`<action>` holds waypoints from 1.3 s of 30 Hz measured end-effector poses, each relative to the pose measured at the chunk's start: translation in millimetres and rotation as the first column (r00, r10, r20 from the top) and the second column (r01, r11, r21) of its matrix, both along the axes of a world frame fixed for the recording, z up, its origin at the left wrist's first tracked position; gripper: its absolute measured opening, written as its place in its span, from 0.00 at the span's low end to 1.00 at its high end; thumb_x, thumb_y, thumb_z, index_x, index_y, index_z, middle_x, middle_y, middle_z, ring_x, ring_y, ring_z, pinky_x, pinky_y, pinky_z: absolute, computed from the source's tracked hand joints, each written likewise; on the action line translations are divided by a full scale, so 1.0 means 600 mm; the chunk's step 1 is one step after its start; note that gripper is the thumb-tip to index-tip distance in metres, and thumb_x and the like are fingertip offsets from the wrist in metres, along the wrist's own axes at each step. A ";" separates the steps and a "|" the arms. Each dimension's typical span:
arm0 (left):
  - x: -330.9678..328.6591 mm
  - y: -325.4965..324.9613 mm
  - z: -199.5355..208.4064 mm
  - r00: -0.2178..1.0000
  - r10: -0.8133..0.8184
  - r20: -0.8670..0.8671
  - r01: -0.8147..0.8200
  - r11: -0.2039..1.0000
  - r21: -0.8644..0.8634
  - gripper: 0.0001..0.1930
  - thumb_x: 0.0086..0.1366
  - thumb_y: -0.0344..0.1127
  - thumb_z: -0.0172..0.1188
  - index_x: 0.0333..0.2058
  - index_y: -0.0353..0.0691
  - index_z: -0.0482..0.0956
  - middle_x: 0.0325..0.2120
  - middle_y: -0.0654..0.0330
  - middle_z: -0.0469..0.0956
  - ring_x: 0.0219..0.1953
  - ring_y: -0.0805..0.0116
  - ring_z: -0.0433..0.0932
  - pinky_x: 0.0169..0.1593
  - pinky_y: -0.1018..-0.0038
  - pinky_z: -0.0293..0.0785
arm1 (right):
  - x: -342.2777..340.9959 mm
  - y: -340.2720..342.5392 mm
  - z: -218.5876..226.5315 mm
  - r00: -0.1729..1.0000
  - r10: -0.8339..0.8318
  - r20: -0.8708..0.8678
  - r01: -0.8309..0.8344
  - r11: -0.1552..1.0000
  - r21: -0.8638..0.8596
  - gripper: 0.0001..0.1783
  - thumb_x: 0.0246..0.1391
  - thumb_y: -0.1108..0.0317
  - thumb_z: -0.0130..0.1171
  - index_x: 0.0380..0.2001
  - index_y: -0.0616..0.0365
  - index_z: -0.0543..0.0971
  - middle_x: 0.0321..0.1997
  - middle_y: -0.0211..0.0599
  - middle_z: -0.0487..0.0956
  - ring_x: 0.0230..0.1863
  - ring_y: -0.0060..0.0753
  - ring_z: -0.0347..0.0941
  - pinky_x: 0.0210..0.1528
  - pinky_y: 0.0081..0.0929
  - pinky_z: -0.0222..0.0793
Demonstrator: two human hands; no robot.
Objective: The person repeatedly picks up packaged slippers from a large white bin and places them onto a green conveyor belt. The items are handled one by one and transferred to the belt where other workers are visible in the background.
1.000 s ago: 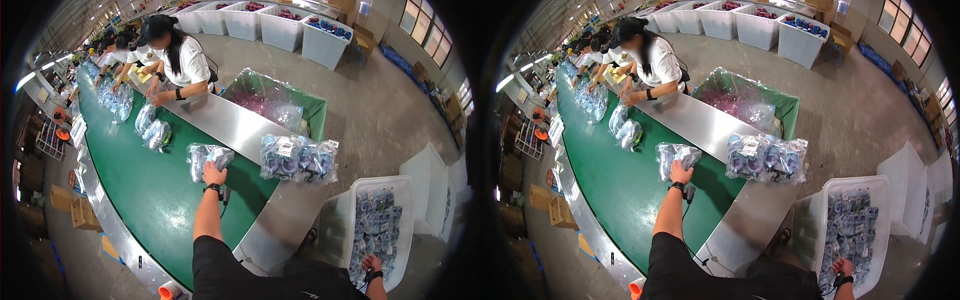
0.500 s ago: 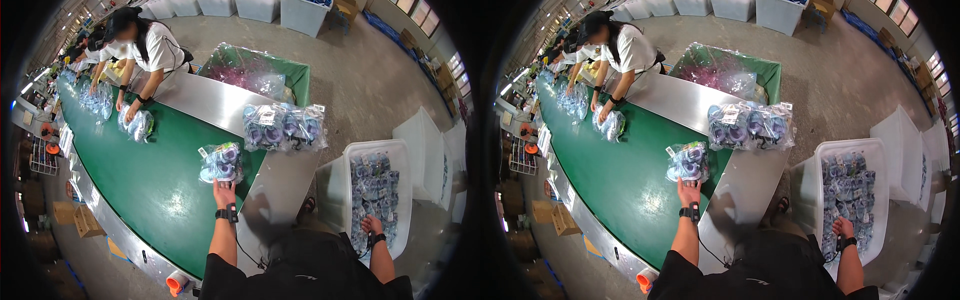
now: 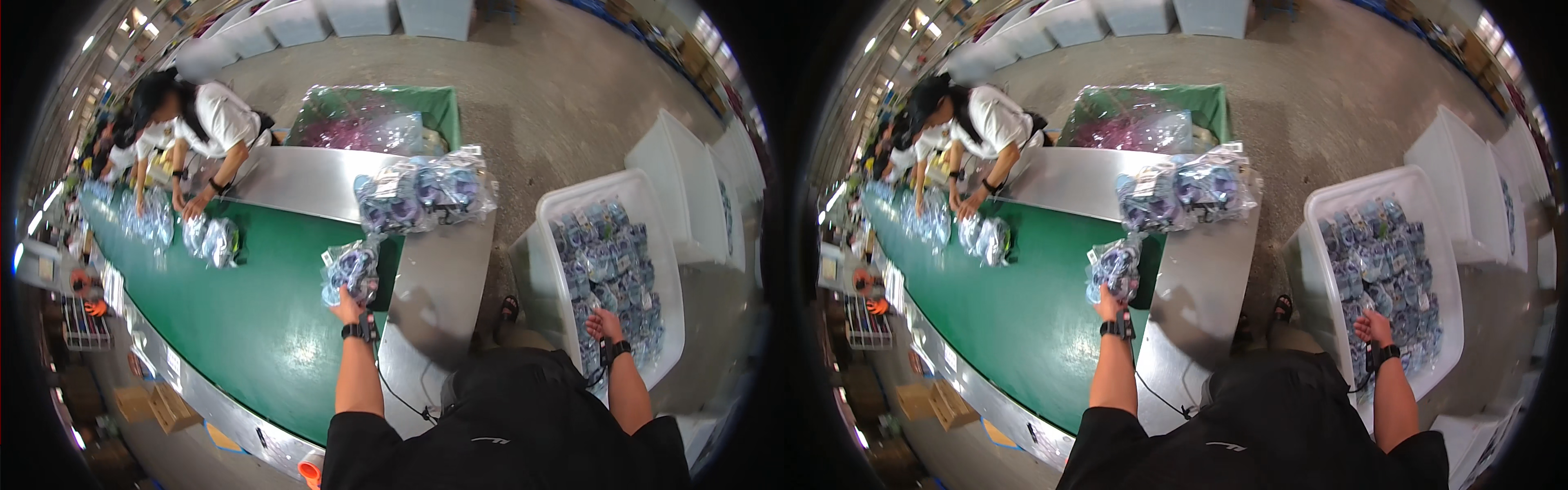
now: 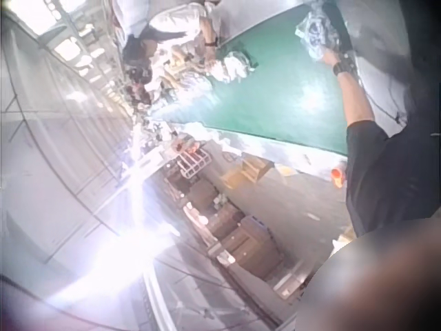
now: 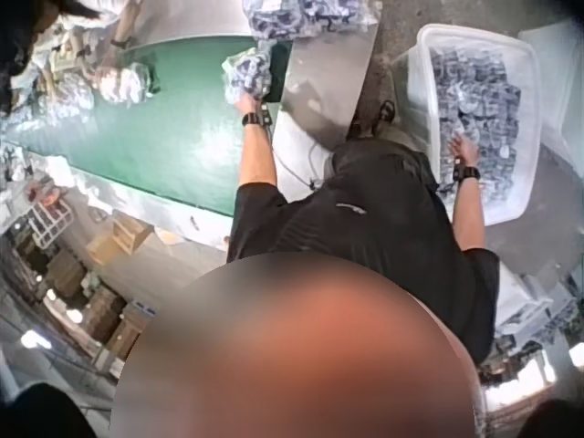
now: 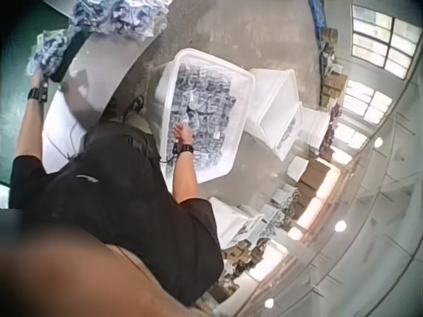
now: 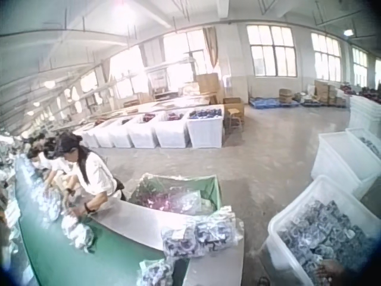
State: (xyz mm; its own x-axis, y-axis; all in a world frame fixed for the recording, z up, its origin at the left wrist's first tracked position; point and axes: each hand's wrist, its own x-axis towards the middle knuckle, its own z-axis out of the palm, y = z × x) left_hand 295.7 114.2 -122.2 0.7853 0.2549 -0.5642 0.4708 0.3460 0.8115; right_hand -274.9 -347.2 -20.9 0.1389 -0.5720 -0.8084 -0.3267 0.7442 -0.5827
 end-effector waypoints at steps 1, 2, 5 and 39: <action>-0.022 0.013 0.001 0.998 -0.045 -0.053 0.040 0.996 -0.075 0.17 0.57 0.36 0.65 0.44 0.39 0.74 0.33 0.57 0.78 0.24 0.64 0.77 0.18 0.71 0.70 | -0.001 -0.001 0.004 0.999 -0.028 -0.026 0.027 1.000 -0.013 0.13 0.58 0.57 0.59 0.39 0.51 0.74 0.30 0.34 0.79 0.29 0.34 0.80 0.29 0.33 0.79; -0.041 0.030 0.013 0.980 -0.112 -0.162 0.097 0.990 -0.098 0.14 0.59 0.40 0.64 0.41 0.40 0.75 0.29 0.60 0.78 0.22 0.67 0.75 0.16 0.74 0.65 | 0.001 0.004 0.008 1.000 0.023 0.014 -0.023 1.000 -0.017 0.14 0.58 0.56 0.60 0.39 0.52 0.74 0.31 0.36 0.79 0.30 0.34 0.80 0.30 0.32 0.79; -0.122 0.039 0.069 0.883 -0.429 -0.189 0.338 0.862 -0.378 0.21 0.66 0.50 0.52 0.47 0.38 0.74 0.37 0.57 0.78 0.33 0.62 0.78 0.34 0.66 0.74 | 0.021 0.013 0.025 0.996 0.075 0.044 -0.073 0.996 -0.042 0.17 0.57 0.53 0.62 0.40 0.55 0.76 0.35 0.38 0.79 0.33 0.32 0.80 0.33 0.30 0.80; -0.501 -0.569 0.367 -0.025 -0.999 0.027 0.884 -0.035 -0.466 0.25 0.71 0.31 0.49 0.65 0.36 0.57 0.56 0.55 0.70 0.53 0.65 0.74 0.55 0.69 0.72 | 0.097 -0.079 0.095 0.746 0.452 0.489 -0.486 0.871 -0.063 0.46 0.46 0.47 0.72 0.60 0.64 0.65 0.56 0.39 0.73 0.56 0.28 0.69 0.57 0.26 0.66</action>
